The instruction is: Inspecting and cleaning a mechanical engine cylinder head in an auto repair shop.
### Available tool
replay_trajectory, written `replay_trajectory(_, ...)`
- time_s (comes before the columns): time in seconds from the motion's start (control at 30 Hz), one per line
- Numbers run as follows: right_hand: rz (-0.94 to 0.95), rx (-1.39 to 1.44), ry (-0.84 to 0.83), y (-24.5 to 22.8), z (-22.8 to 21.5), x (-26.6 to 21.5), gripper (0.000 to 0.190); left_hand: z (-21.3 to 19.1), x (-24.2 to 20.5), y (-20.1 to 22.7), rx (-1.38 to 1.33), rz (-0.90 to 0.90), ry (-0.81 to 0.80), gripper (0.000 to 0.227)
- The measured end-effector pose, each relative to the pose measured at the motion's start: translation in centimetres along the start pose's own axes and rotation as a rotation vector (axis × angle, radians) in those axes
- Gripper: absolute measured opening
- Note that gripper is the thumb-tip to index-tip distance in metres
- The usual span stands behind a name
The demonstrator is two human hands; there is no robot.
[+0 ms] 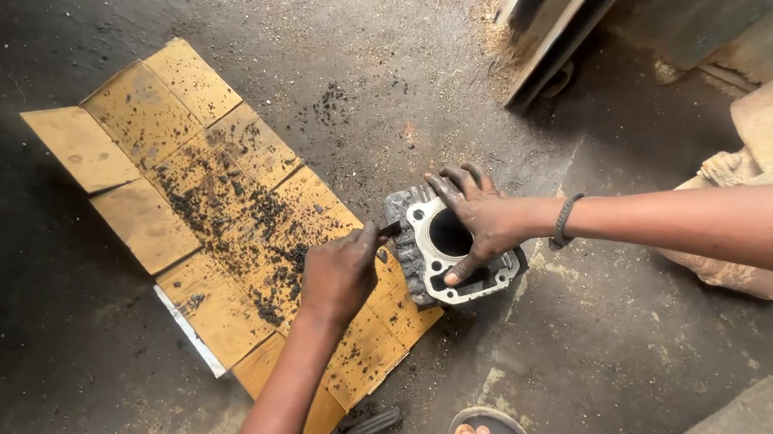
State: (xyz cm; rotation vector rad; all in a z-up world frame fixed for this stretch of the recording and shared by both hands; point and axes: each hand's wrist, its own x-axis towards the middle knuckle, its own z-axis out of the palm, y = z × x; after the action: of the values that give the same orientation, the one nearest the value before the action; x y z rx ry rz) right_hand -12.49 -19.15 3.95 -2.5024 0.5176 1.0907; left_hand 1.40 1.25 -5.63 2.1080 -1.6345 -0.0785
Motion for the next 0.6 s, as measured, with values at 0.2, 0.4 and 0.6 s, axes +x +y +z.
replay_trajectory(0.2,-0.004,0.004,0.002,0.0,0.2,0.1,0.159,-1.1,-0.2,0.7,-0.043,-0.01,-0.009,0.013)
replay_trajectory(0.4,0.004,0.008,0.053,-0.5,0.2,-0.9,0.156,-3.9,1.8,2.4,-0.154,-0.273,-0.289,0.015)
replay_trajectory(0.6,-0.045,-0.02,0.116,0.3,1.0,-0.6,0.156,2.8,1.0,1.2,-0.535,-0.502,-0.348,0.029)
